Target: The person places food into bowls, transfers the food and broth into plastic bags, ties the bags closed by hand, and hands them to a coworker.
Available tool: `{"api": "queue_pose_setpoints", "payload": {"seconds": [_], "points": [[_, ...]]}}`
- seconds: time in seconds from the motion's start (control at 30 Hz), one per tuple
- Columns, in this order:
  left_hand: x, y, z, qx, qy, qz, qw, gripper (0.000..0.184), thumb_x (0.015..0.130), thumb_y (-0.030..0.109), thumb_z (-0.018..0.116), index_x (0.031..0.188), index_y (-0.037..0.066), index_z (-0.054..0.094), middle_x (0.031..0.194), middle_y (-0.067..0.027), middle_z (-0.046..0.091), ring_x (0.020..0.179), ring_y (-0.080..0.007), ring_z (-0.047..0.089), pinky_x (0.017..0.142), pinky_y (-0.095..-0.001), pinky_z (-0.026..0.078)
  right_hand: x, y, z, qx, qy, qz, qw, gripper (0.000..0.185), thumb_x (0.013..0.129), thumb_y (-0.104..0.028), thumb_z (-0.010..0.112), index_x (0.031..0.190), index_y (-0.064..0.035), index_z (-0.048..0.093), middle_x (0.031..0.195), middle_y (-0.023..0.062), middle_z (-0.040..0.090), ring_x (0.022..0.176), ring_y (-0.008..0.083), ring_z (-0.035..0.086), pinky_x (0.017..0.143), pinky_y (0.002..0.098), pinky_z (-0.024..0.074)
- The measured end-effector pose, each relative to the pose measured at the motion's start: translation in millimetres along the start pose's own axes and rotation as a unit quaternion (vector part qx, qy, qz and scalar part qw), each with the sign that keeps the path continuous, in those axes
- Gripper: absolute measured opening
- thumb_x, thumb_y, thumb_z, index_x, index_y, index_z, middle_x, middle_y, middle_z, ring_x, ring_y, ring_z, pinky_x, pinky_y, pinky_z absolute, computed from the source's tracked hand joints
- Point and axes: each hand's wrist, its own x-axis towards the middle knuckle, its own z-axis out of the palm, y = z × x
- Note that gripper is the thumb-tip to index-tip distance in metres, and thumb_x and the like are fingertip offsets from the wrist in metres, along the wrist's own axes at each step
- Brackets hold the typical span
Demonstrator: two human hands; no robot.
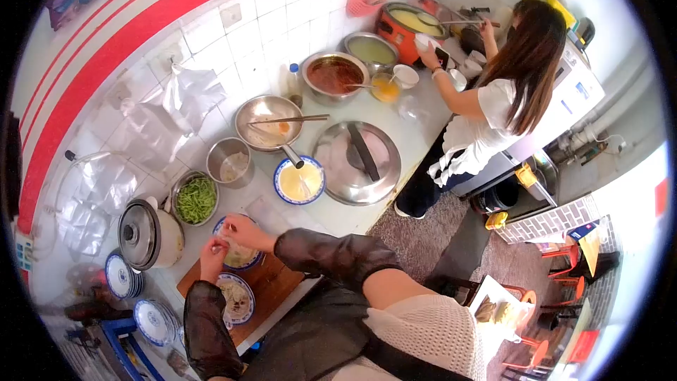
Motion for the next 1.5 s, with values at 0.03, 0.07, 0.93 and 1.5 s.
{"api": "queue_pose_setpoints", "payload": {"seconds": [0.03, 0.07, 0.93, 1.5], "points": [[2, 3, 0, 0.109, -0.003, 0.106, 0.988, 0.007, 0.076, -0.003, 0.056, 0.08, 0.004, 0.057, 0.078, -0.0055, 0.058, 0.075, -0.0199, 0.057, 0.071, -0.0303, 0.046, 5, 11, 4, 0.0, 0.001, 0.001, 1.0, 0.014, 0.08, -0.014, 0.062, 0.083, -0.0023, 0.055, 0.075, 0.0128, 0.056, 0.071, 0.0264, 0.055, 0.066, 0.0373, 0.0435], [5, 6, -1, 0.216, -0.006, 0.211, 0.953, 0.009, 0.074, -0.004, 0.056, 0.078, 0.003, 0.056, 0.077, -0.0063, 0.057, 0.076, -0.024, 0.058, 0.071, -0.0318, 0.045, 11, 22, 6, 0.006, -0.028, 0.031, 0.999, 0.013, 0.081, -0.014, 0.061, 0.088, -0.0031, 0.057, 0.08, 0.0133, 0.058, 0.074, 0.0268, 0.056, 0.068, 0.037, 0.0442], [-3, -78, -3, -0.426, 0.062, 0.036, 0.902, 0.01, 0.095, 0.015, 0.048, 0.09, 0.008, 0.053, 0.089, -0.0011, 0.055, 0.088, -0.0142, 0.051, 0.08, -0.0285, 0.042, 0, 50, 24, 0.4, 0.009, 0.35, 0.847, 0.018, 0.083, -0.014, 0.05, 0.071, -0.004, 0.058, 0.063, 0.0092, 0.057, 0.049, 0.0182, 0.051, 0.044, 0.0331, 0.0411], [7, -41, 11, -0.079, 0.155, -0.023, 0.985, 0.013, 0.079, 0.009, 0.067, 0.082, -0.002, 0.064, 0.074, -0.0058, 0.064, 0.068, -0.0116, 0.059, 0.061, -0.0259, 0.046, 14, 6, -11, -0.297, -0.277, -0.097, 0.909, 0.019, 0.078, -0.01, 0.059, 0.096, -0.004, 0.06, 0.097, 0.0146, 0.058, 0.093, 0.0342, 0.054, 0.079, 0.0404, 0.0455]]}}
